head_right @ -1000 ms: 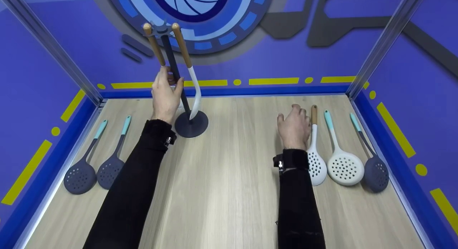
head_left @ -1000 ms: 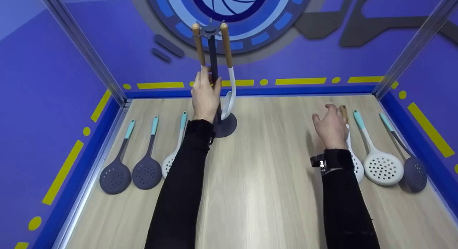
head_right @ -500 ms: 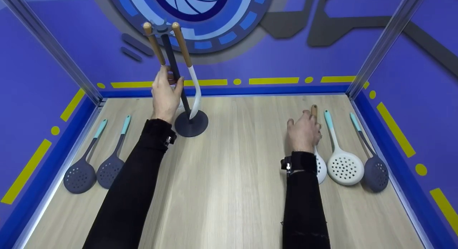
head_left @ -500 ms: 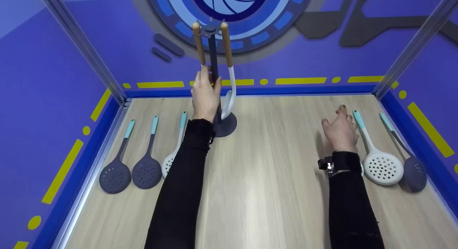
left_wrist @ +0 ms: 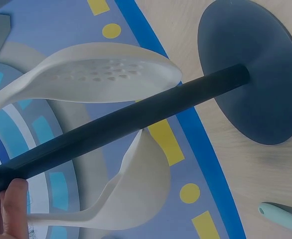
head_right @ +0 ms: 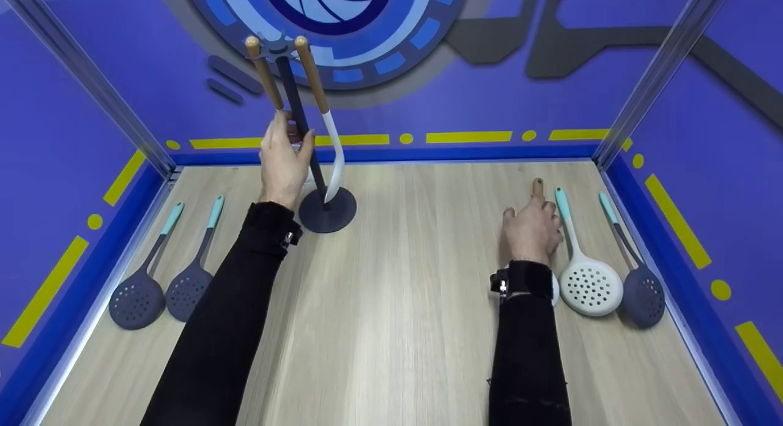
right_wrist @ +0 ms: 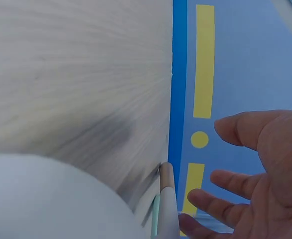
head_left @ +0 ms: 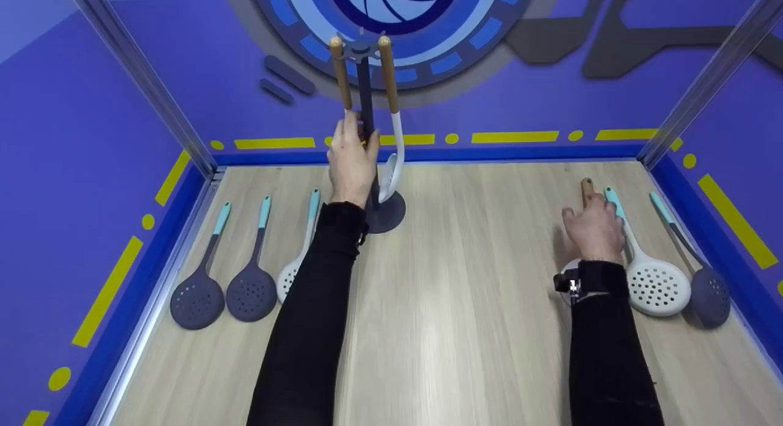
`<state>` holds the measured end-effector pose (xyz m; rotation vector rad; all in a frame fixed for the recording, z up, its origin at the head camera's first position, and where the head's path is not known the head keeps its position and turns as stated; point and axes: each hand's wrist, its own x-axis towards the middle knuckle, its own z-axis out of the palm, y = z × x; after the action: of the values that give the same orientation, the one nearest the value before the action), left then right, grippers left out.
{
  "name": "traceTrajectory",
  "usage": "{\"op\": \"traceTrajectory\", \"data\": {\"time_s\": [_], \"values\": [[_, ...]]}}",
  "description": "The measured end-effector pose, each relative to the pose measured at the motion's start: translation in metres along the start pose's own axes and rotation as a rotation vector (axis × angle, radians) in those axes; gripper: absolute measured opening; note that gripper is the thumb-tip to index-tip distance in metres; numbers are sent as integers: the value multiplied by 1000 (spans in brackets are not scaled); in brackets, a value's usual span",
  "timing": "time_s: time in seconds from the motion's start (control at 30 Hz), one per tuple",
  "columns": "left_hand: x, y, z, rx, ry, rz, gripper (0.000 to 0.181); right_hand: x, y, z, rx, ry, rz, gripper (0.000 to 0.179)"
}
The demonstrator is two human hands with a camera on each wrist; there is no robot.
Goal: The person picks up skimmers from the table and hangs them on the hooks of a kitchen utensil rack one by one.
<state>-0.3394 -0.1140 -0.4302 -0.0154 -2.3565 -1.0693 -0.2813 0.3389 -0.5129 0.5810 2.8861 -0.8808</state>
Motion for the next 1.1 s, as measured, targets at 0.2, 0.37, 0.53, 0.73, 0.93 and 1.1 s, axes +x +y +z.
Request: {"op": "traceTrajectory", "data": {"time_s": [0.2,0.37,0.53,0.73,0.93,1.1], "values": [[0,0,1,3,-4,-2,45,-1,8,-4,-9,-7,13,84],[0,-1,1,0,-4,-7,43,0,15,-7,-11,-30,38,87],[0,0,2,-1,0,-5,44,0,22,-7,-19,-48,56,88],[0,0,1,-7,3,3,44,-1,28,-5,-26,-53,58,82],[0,-1,1,-6,7,9,42,-3,29,-3,-35,-34,38,66],[0,-1,1,2,7,5,43,-2,29,-1,-42,-10,14,52]]}}
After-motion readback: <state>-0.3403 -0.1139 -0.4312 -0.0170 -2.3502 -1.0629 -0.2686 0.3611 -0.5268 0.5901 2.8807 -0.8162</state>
